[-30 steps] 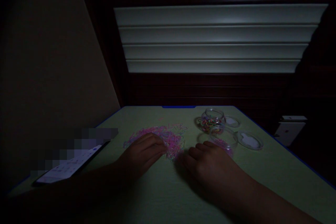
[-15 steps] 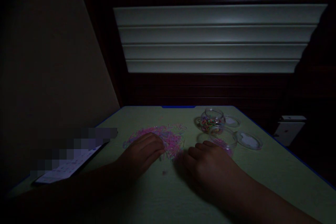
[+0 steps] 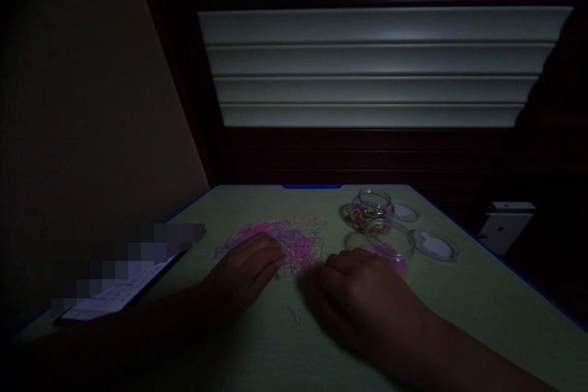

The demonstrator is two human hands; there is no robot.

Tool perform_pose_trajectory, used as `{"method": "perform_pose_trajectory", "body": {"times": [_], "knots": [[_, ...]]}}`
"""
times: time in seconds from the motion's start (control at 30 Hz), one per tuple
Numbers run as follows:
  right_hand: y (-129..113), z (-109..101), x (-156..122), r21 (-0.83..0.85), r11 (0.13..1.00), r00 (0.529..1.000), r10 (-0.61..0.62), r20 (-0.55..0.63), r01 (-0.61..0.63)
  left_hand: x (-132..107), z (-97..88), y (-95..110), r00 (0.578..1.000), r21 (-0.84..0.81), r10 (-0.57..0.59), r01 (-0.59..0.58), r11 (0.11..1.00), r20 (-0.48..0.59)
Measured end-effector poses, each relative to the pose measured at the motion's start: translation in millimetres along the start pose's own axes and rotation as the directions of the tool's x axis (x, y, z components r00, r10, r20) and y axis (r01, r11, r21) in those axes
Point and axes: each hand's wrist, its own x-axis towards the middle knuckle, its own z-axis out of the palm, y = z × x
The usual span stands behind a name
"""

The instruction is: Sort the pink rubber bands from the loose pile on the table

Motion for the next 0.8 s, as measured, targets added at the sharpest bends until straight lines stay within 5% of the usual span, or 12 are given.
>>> {"method": "perform_pose_trajectory", "body": {"times": [0.17, 0.37, 0.67, 0.8], "knots": [[-8.1, -2.5, 2.0, 0.324, 0.944, 0.998, 0.057, 0.004, -0.055, -0.5, -6.8, 2.9, 0.986, 0.014, 0.166, -0.165, 0.986, -0.031], [-11.1, -3.3, 1.0, 0.393, 0.919, 1.000, 0.023, -0.017, -0.014, 8.2, -28.6, 24.0, 0.921, 0.067, 0.386, -0.388, 0.919, 0.049], [-10.8, 3.9, -0.3, 0.529, 0.847, 0.998, -0.067, 0.011, 0.051, 3.4, -28.9, 31.3, 0.846, 0.178, 0.532, -0.517, 0.837, -0.045], [-13.4, -0.3, -0.2, 0.536, 0.843, 0.995, -0.082, 0.057, 0.039, 4.6, -27.6, 30.4, 0.845, 0.181, 0.534, -0.521, 0.834, -0.024]]}}
